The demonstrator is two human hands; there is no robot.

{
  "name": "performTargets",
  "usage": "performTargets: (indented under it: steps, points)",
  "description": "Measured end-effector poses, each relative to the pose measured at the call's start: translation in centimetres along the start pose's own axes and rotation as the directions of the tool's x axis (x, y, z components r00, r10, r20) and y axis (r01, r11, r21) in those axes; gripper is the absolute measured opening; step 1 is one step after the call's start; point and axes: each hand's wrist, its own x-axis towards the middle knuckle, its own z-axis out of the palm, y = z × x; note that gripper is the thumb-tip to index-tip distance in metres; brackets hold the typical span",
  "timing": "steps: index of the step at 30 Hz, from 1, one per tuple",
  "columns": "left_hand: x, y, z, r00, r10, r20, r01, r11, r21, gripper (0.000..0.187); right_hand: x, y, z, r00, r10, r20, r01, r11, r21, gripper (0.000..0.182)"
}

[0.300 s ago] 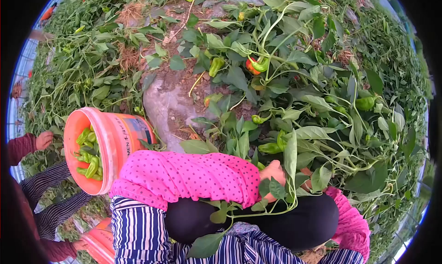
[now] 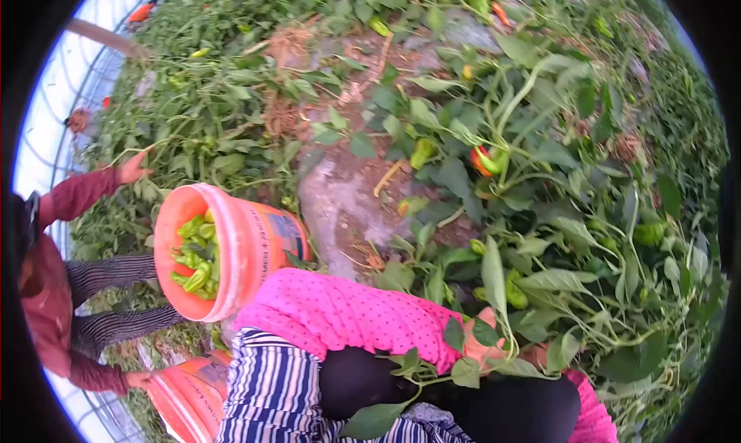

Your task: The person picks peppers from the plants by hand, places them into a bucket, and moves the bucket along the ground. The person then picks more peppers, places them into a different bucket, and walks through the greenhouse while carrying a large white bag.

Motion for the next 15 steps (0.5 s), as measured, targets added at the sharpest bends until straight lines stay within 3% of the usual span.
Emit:
performTargets:
  steps: [1, 2, 3, 4, 6, 7, 9, 10, 11, 12, 14, 15]
  points:
    - [0.4, 1.6, -0.7, 0.969, 0.078, 0.235, -0.166, 0.909, 0.384, 0.032, 0.2, -1.0, 1.3, 0.999, -0.021, -0.034, 0.017, 0.992, -0.125, 0.036]
    - [0.7, 2.3, -1.7, 0.898, 0.035, 0.439, -0.349, 0.664, 0.661, 0.028, 0.2, -2.2, 3.0, 0.994, -0.066, -0.087, 0.033, 0.942, -0.334, 0.037]
    - [1.2, 2.7, -2.6, 0.806, -0.11, 0.581, -0.524, 0.324, 0.788, 0.024, 0.1, -3.2, 4.2, 0.987, -0.113, -0.113, 0.04, 0.859, -0.51, 0.037]
    - [1.5, 3.2, -2.3, 0.746, -0.2, 0.635, -0.544, 0.367, 0.754, 0.026, -0.1, -4.1, 5.3, 0.98, -0.159, -0.123, 0.04, 0.754, -0.656, 0.038]
    - [3.1, 6.1, -0.6, 0.716, -0.314, 0.624, -0.294, 0.675, 0.677, 0.03, -0.3, -5.0, 6.9, 0.971, -0.214, -0.108, 0.038, 0.582, -0.812, 0.038]
    - [3.7, 7.8, -0.4, 0.72, -0.365, 0.59, -0.205, 0.701, 0.683, 0.032, -0.4, -5.4, 7.6, 0.971, -0.222, -0.093, 0.038, 0.522, -0.852, 0.039]
    - [5.0, 12.0, -0.7, 0.766, -0.468, 0.44, -0.142, 0.544, 0.827, 0.027, -0.4, -6.9, 8.5, 0.973, -0.229, -0.04, 0.058, 0.405, -0.912, 0.04]
    - [3.3, 15.6, 2.4, 0.866, -0.465, 0.181, -0.128, 0.142, 0.982, 0.024, -0.4, -7.3, 9.0, 0.976, -0.22, -0.009, 0.07, 0.35, -0.934, 0.04]
    - [2.2, 16.8, 4.0, 0.926, -0.368, 0.086, -0.047, 0.113, 0.992, 0.017, -0.7, -7.6, 9.7, 0.977, -0.215, 0.004, 0.065, 0.279, -0.958, 0.041]
    - [2.0, 18.2, 4.3, 0.933, -0.351, 0.081, -0.061, 0.067, 0.996, 0.016, -0.8, -8.1, 10.3, 0.981, -0.194, 0.013, 0.057, 0.222, -0.973, 0.041]
    - [2.2, 19.4, 3.6, 0.978, -0.209, 0.012, 0.013, 0.119, 0.993, 0.015, -1.6, -9.6, 10.9, 0.995, -0.101, 0.023, 0.035, 0.115, -0.993, 0.042]
    - [2.5, 19.4, 3.3, 0.979, -0.184, 0.088, -0.081, 0.045, 0.996, 0.016, -2.0, -10.5, 11.2, 1.0, -0.029, 0.009, 0.011, 0.076, -0.997, 0.043]
